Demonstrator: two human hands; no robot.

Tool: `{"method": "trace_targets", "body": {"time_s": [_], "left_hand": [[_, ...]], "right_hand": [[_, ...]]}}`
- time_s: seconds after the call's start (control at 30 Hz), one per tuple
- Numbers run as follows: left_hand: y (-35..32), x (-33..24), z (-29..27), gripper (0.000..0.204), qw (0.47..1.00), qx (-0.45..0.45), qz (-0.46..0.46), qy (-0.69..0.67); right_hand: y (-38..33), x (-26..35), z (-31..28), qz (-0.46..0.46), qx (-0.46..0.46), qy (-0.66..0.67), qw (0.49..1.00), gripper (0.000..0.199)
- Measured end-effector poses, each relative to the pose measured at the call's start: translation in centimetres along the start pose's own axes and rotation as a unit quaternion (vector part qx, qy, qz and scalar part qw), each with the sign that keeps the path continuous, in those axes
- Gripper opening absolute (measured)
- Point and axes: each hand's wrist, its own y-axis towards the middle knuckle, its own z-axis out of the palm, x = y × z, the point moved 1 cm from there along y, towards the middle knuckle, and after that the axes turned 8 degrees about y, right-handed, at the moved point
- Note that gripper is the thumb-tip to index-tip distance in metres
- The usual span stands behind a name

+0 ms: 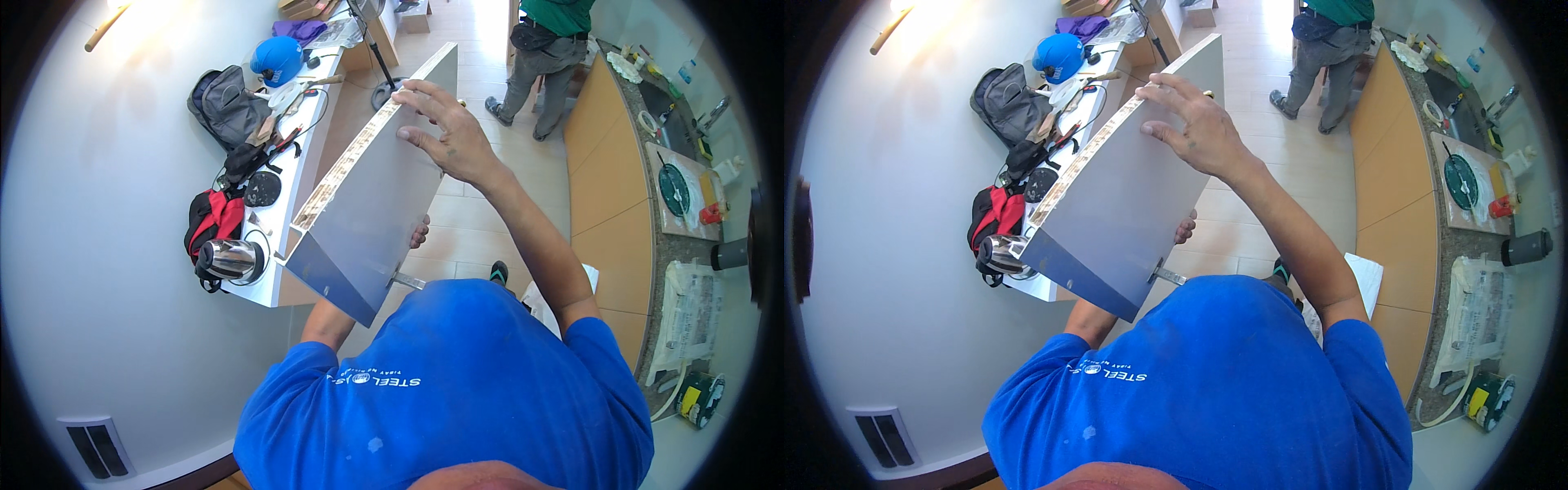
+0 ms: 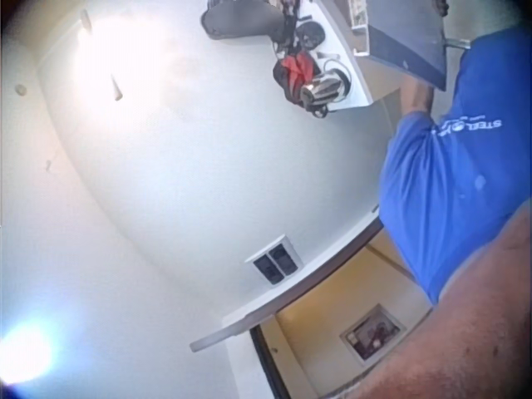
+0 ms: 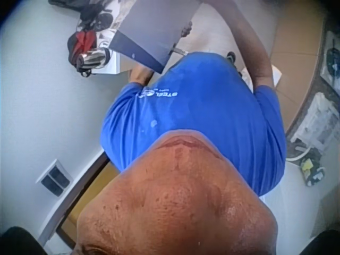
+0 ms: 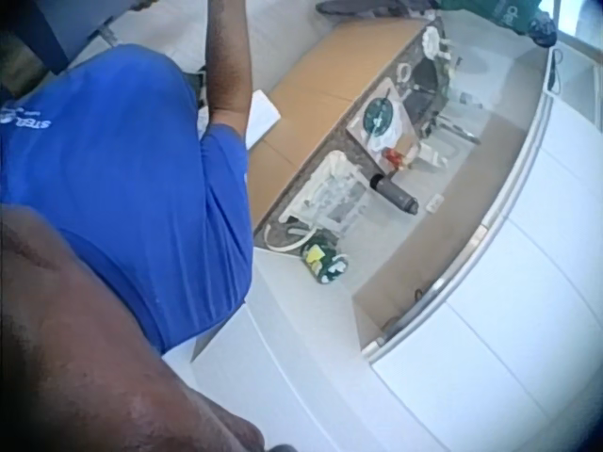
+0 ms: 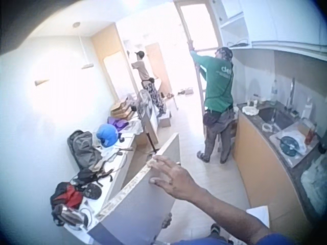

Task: The person handles a white cabinet door, attaches metal hinges, and uses a utility knife to trim the edges. The person then sands the door edges with a sanding block. The door is placed on the floor during sanding.

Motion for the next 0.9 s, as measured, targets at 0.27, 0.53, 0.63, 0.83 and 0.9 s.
{"method": "trace_targets", "body": {"time_s": [0.27,0.53,0.63,0.83,0.9], "left_hand": [[2.9,-1.0,0.9,0.056,0.998,-0.024,-0.025,0.060],[8.4,-2.2,1.9,0.057,0.981,-0.050,-0.088,0.164],[10.4,-2.4,3.0,0.058,0.971,-0.061,-0.104,0.207],[14.4,-2.7,5.5,0.059,0.948,-0.050,-0.149,0.279],[13.7,-2.8,5.2,0.059,0.943,-0.066,-0.153,0.286]], "right_hand": [[-0.1,-1.3,-2.5,-0.102,-0.021,-0.031,0.994,0.067],[-2.2,-4.0,-13.6,-0.136,0.063,-0.237,0.960,0.083],[-3.3,-3.9,-16.0,-0.043,0.204,-0.182,0.961,0.073],[-11.2,-5.4,-20.3,0.030,0.227,-0.184,0.956,0.056],[-13.1,-6.2,-20.2,0.051,0.218,-0.150,0.963,0.060]]}}
